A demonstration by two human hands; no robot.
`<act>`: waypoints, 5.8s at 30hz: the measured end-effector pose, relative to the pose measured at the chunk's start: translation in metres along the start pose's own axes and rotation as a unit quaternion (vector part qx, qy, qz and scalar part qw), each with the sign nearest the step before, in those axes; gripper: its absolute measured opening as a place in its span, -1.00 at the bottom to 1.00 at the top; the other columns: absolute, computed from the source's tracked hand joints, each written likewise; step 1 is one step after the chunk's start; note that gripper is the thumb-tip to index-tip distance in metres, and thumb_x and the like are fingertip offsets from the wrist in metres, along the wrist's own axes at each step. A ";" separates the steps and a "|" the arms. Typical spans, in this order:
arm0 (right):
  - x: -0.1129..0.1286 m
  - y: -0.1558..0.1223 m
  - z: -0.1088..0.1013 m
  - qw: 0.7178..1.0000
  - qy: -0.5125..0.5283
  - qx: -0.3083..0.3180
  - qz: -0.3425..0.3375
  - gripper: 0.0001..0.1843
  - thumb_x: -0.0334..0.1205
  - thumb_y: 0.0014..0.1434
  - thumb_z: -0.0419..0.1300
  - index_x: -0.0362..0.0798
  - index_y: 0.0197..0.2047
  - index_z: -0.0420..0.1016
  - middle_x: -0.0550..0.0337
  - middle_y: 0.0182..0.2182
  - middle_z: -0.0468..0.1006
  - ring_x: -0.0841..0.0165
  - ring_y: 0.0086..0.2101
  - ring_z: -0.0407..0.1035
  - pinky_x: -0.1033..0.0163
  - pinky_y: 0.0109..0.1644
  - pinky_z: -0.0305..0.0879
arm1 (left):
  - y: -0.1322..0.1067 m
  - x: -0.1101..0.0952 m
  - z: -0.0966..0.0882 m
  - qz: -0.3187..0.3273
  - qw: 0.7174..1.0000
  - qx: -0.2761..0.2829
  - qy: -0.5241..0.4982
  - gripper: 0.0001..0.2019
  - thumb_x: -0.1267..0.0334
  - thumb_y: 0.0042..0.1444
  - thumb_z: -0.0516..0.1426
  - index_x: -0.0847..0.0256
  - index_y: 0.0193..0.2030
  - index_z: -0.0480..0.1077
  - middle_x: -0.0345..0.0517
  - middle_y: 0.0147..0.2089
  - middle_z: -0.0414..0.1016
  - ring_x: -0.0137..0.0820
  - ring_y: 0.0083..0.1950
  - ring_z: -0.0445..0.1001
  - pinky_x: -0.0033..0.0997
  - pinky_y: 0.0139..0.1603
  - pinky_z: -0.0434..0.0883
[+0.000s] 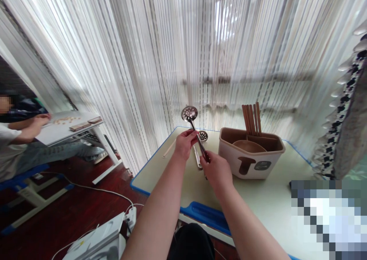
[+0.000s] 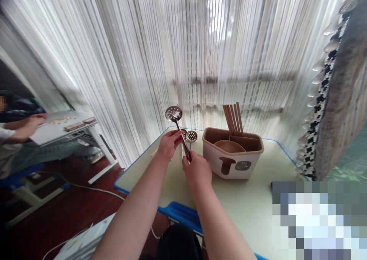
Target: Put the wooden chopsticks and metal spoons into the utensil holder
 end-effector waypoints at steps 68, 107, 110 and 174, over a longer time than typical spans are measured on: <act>-0.109 0.063 -0.194 0.953 0.290 -0.084 -0.030 -0.68 -0.16 0.01 0.17 -0.09 -0.14 0.47 0.09 -0.29 0.59 0.31 -0.27 0.47 0.14 -0.11 0.38 | -0.017 -0.027 0.308 0.037 0.952 0.269 0.138 -0.68 0.22 -0.28 0.33 0.31 -0.33 0.48 -0.02 -0.38 0.52 -0.37 -0.35 0.50 -0.30 -0.27 0.47; -0.157 0.057 -0.185 0.977 0.085 -0.192 0.033 -0.77 -0.19 0.02 0.13 -0.05 -0.34 0.59 0.14 -0.40 0.38 0.36 -0.41 0.31 0.28 -0.33 0.24 | -0.013 0.038 0.301 0.106 0.934 0.219 0.261 -0.76 0.30 -0.13 0.23 0.32 -0.27 0.47 -0.02 -0.34 0.55 -0.35 -0.30 0.51 -0.39 -0.28 0.43; -0.149 0.057 -0.185 0.983 0.034 -0.177 0.033 -0.80 -0.20 0.02 0.12 -0.01 -0.37 0.58 0.17 -0.41 0.37 0.36 -0.41 0.31 0.27 -0.32 0.22 | -0.021 0.029 0.305 0.150 0.906 0.224 0.326 -0.77 0.25 -0.10 0.22 0.29 -0.27 0.48 -0.04 -0.33 0.55 -0.36 -0.30 0.51 -0.41 -0.29 0.42; -0.176 0.058 -0.246 0.903 0.367 -0.219 0.046 -0.58 -0.03 0.04 0.11 -0.08 -0.07 0.39 0.02 -0.14 0.48 0.29 -0.24 0.43 0.14 -0.22 0.43 | -0.043 0.054 0.282 0.161 0.817 0.177 0.524 -0.88 0.32 -0.03 0.17 0.21 -0.32 0.51 -0.06 -0.33 0.56 -0.37 -0.31 0.49 -0.39 -0.21 0.36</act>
Point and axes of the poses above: each hand's wrist, its own y-axis towards the middle knuckle, its own z-axis out of the palm, x = y × z, the point moved 9 cm from there along y, towards the middle knuckle
